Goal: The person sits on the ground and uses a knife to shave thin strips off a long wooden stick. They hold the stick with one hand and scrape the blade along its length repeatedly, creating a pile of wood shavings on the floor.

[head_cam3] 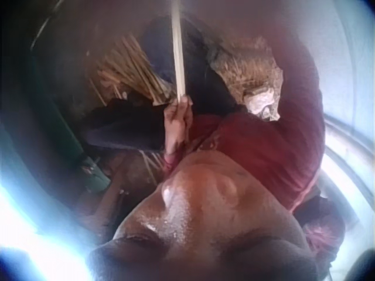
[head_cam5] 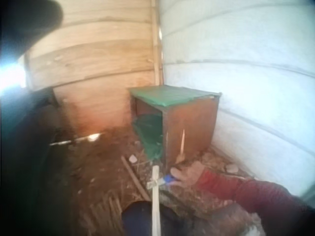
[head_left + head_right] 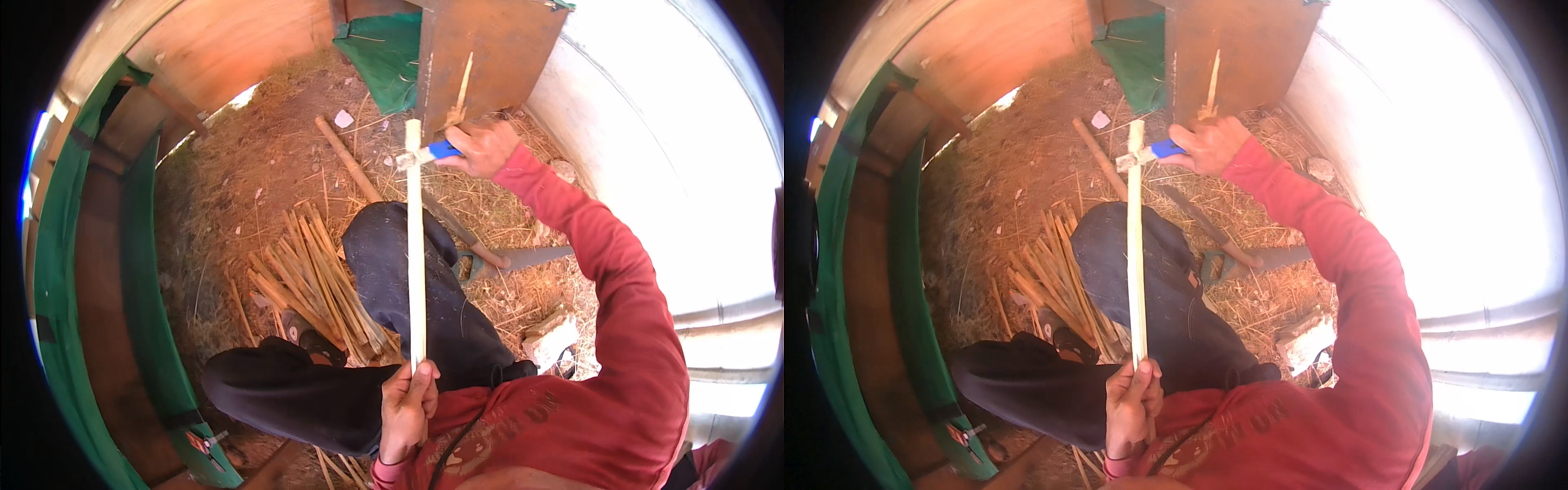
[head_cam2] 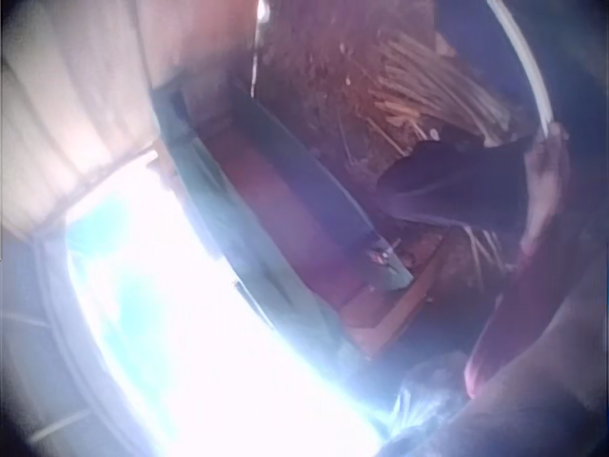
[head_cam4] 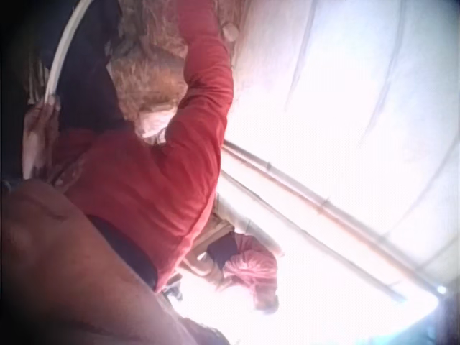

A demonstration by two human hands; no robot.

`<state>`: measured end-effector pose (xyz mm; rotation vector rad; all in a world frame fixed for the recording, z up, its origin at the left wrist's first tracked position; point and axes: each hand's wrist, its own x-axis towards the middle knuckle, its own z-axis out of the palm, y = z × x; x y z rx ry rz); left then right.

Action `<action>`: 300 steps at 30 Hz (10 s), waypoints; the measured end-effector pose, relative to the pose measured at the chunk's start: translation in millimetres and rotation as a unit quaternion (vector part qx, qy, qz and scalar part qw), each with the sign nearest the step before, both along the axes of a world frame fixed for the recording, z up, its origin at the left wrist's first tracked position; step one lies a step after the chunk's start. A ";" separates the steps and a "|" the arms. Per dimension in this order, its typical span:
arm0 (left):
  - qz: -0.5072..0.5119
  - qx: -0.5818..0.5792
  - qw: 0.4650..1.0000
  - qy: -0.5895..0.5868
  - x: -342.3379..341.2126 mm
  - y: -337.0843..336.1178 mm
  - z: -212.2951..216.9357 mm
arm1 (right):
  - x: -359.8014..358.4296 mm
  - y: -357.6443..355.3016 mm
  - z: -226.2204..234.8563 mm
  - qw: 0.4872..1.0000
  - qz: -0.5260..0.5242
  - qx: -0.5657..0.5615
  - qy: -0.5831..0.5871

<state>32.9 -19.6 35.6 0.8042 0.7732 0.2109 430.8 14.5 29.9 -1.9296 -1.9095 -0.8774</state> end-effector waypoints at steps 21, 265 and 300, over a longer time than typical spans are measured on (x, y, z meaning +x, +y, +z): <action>0.016 0.068 0.997 0.030 -14.9 9.2 3.2 | -87.1 -26.3 22.0 0.968 0.082 -0.075 0.227; -0.006 0.098 0.994 0.046 -12.6 25.4 30.3 | 167.2 -53.5 50.9 0.866 -0.427 0.162 0.205; 0.090 0.156 0.982 0.054 16.6 23.8 14.6 | -109.0 -28.3 15.6 0.953 0.080 -0.079 0.280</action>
